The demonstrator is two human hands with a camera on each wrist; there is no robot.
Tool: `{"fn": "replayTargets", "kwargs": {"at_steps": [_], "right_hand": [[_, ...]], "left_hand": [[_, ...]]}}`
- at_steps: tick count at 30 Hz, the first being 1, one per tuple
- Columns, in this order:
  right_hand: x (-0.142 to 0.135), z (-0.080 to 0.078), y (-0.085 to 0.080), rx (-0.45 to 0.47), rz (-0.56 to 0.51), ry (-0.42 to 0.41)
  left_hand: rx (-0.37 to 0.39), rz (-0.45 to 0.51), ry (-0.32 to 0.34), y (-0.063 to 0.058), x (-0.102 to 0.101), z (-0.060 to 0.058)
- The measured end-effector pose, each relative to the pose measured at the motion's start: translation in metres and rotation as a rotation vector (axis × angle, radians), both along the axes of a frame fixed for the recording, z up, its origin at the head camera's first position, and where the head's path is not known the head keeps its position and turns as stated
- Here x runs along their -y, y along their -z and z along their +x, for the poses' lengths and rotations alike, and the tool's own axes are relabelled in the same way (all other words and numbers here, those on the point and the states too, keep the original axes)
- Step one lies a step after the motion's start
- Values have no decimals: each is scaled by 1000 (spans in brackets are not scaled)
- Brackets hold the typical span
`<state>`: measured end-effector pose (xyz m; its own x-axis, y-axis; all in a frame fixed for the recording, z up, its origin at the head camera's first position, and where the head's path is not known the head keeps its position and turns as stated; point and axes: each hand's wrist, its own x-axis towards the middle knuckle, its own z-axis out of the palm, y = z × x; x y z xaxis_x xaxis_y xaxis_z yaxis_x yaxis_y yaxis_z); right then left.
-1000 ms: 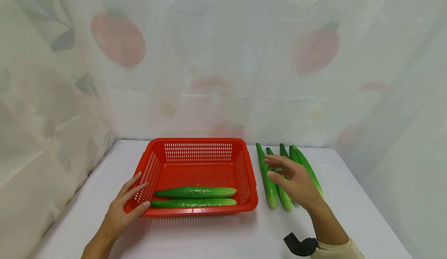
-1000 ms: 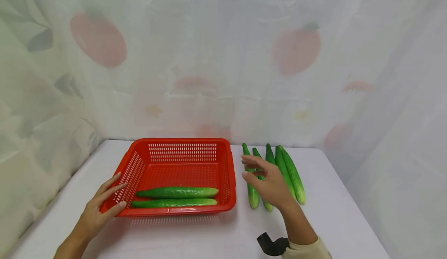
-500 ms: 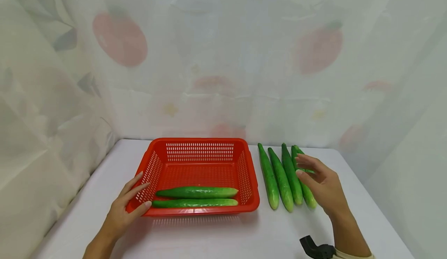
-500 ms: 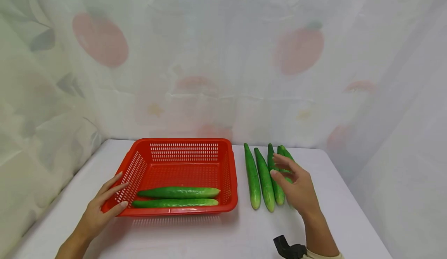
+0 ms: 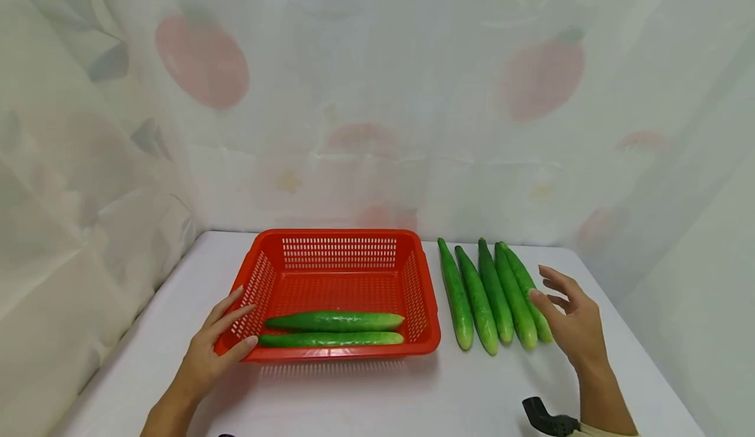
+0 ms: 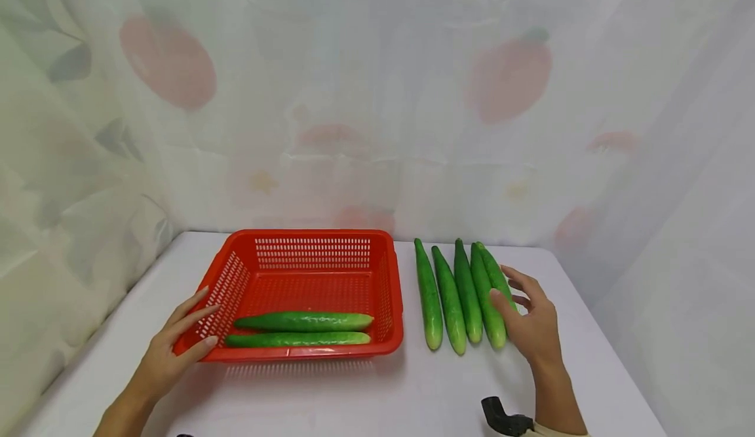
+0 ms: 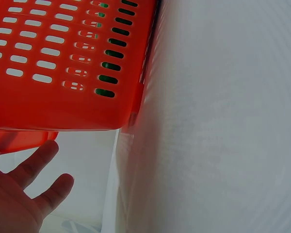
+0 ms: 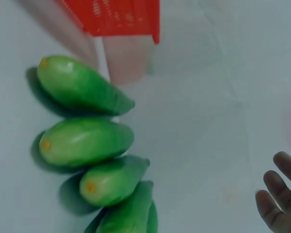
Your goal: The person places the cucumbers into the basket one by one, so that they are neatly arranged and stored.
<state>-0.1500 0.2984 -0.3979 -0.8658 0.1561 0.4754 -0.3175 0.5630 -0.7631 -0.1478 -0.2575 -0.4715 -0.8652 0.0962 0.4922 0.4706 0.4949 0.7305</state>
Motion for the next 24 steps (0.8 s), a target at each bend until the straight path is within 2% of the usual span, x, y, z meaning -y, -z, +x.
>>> {"fn": "replayTargets", "kwargs": {"at_steps": [10, 18, 24], "right_hand": [[-28, -11, 30, 145, 18, 160], [-39, -18, 49, 211, -39, 183], [-46, -22, 63, 273, -30, 180]], "left_hand": [[-10, 7, 11, -2, 0, 0], [-9, 3, 21, -4, -1, 0], [-7, 7, 21, -4, -1, 1]]}}
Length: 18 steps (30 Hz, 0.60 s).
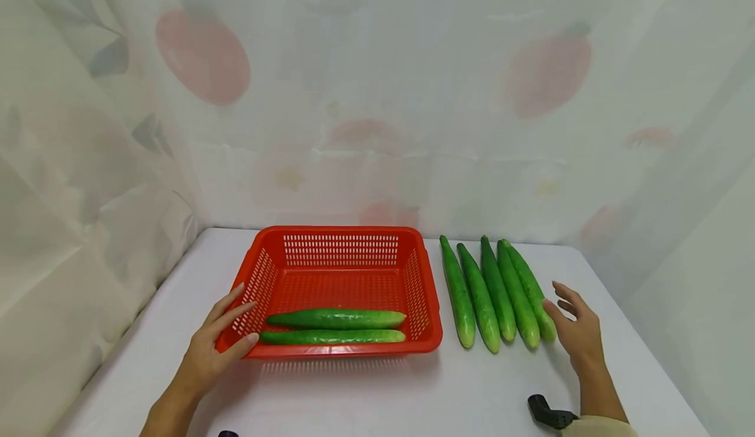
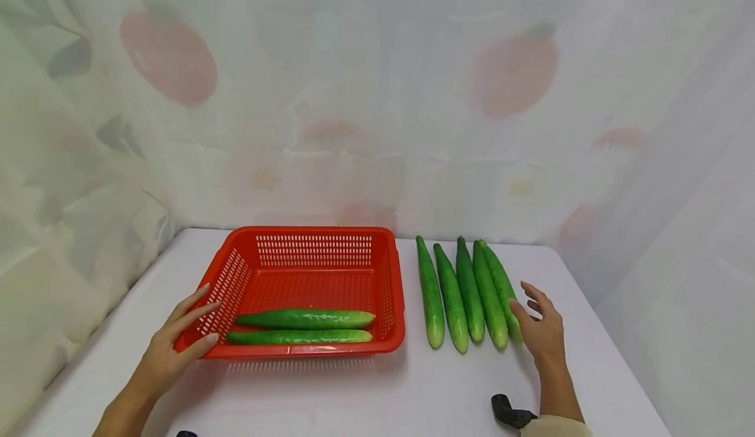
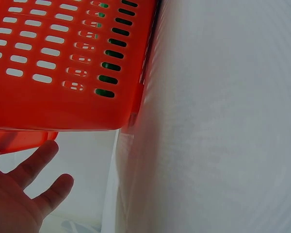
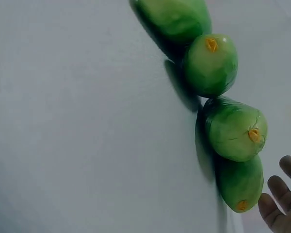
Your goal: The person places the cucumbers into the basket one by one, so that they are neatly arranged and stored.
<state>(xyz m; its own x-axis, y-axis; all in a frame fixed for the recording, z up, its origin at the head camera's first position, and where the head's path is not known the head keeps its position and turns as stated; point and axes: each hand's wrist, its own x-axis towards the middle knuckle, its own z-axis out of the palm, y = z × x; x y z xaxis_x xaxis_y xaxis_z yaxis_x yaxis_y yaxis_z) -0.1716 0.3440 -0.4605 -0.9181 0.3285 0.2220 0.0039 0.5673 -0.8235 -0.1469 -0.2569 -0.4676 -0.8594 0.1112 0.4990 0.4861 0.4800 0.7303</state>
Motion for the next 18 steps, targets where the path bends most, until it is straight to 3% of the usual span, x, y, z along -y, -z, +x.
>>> {"fn": "replayTargets", "kwargs": {"at_steps": [18], "right_hand": [[-9, -4, 35, 99, 11, -14]], "left_hand": [[-5, -8, -4, 0, -1, 0]]}}
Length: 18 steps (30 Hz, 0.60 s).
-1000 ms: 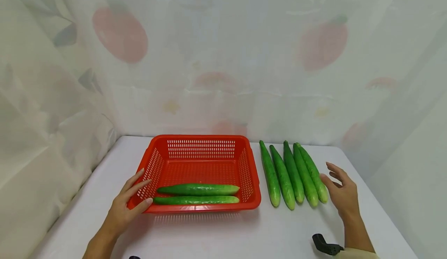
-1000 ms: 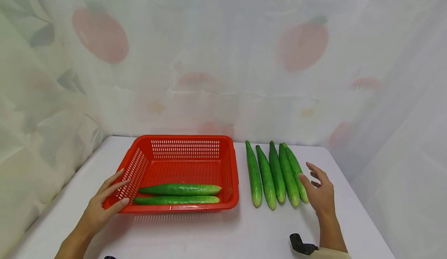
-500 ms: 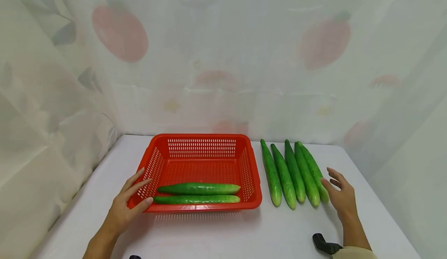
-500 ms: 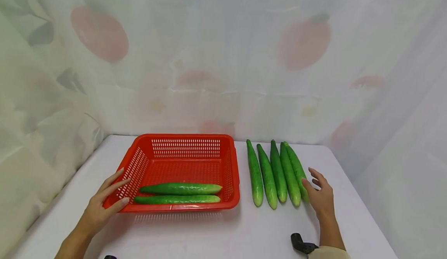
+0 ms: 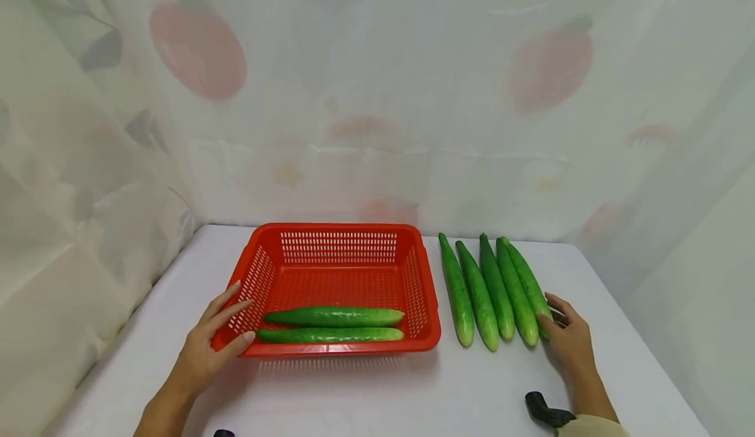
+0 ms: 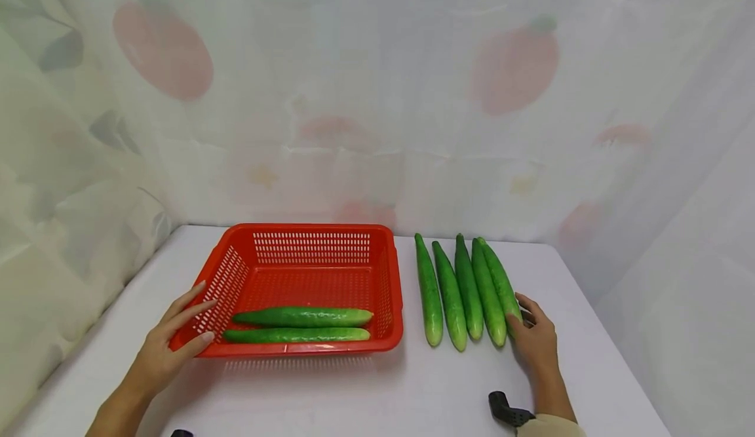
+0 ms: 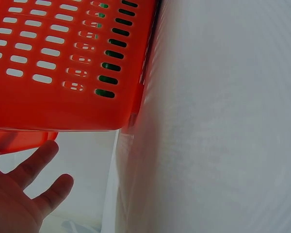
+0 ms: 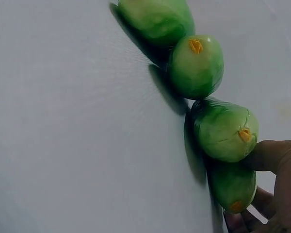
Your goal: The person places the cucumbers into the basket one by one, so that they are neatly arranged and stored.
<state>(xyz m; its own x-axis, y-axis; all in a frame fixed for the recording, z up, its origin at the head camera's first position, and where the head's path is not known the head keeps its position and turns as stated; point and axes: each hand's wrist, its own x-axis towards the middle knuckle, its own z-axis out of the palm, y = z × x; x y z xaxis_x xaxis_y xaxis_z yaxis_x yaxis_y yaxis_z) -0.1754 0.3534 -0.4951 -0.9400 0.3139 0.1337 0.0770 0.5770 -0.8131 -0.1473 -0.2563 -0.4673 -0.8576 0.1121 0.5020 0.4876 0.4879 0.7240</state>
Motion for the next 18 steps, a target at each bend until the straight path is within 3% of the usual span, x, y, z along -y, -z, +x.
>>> {"fn": "replayTargets", "kwargs": {"at_steps": [13, 18], "right_hand": [[1, -3, 9, 10, 114, 120], [0, -2, 10, -3, 81, 219]], "left_hand": [[8, 19, 14, 1, 0, 0], [6, 17, 13, 1, 1, 0]]}}
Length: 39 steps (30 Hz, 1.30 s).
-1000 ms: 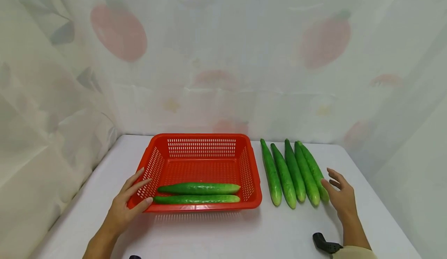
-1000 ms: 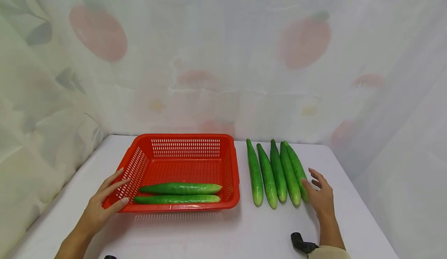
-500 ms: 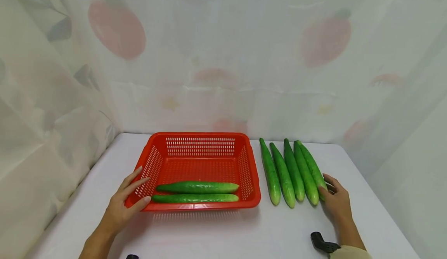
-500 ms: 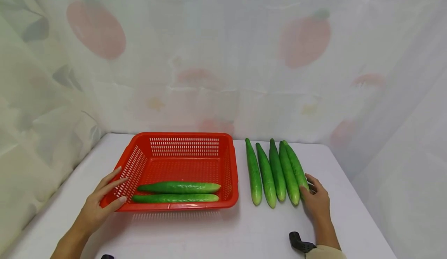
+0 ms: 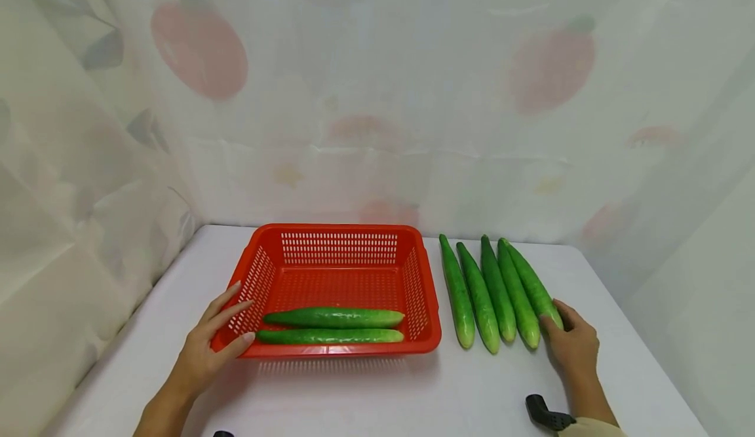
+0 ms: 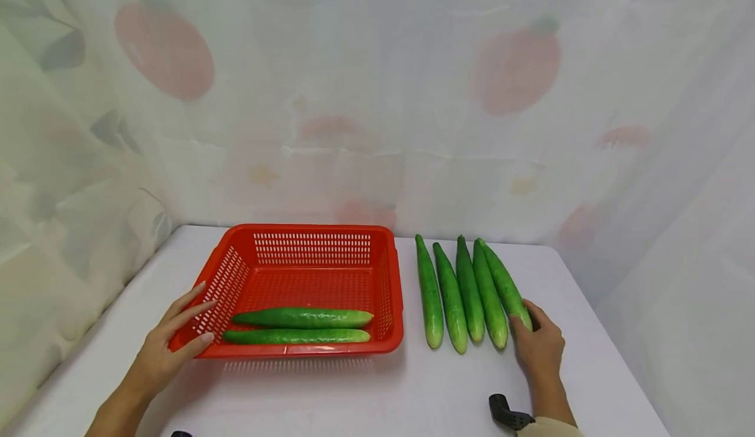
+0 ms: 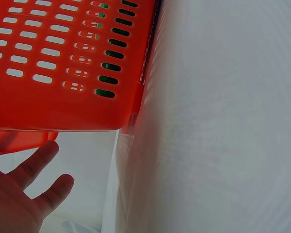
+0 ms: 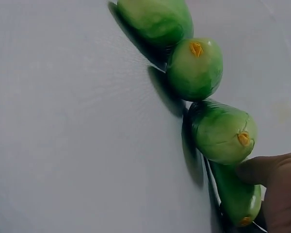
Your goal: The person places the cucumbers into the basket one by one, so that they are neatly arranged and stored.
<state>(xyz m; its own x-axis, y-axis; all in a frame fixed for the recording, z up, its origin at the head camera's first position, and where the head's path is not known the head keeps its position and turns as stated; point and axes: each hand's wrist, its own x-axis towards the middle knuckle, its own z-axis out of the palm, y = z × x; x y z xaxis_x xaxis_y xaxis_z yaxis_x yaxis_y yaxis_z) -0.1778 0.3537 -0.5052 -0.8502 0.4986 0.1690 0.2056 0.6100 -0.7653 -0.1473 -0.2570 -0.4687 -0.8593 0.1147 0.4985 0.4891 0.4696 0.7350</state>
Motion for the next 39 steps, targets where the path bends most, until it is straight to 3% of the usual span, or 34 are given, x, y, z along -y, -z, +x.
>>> {"fn": "replayTargets", "kwargs": {"at_steps": [7, 24, 29, 39], "right_hand": [[-2, 4, 1, -41, -144, 98], [-3, -1, -7, -137, -276, 190], [-2, 1, -15, -141, -314, 211], [1, 6, -43, -151, -493, 224]], "left_hand": [[6, -7, -3, -1, -1, 0], [-1, -13, -15, -2, 1, 1], [0, -6, -9, -2, 1, 0], [5, -2, -3, -1, 0, 0]]}}
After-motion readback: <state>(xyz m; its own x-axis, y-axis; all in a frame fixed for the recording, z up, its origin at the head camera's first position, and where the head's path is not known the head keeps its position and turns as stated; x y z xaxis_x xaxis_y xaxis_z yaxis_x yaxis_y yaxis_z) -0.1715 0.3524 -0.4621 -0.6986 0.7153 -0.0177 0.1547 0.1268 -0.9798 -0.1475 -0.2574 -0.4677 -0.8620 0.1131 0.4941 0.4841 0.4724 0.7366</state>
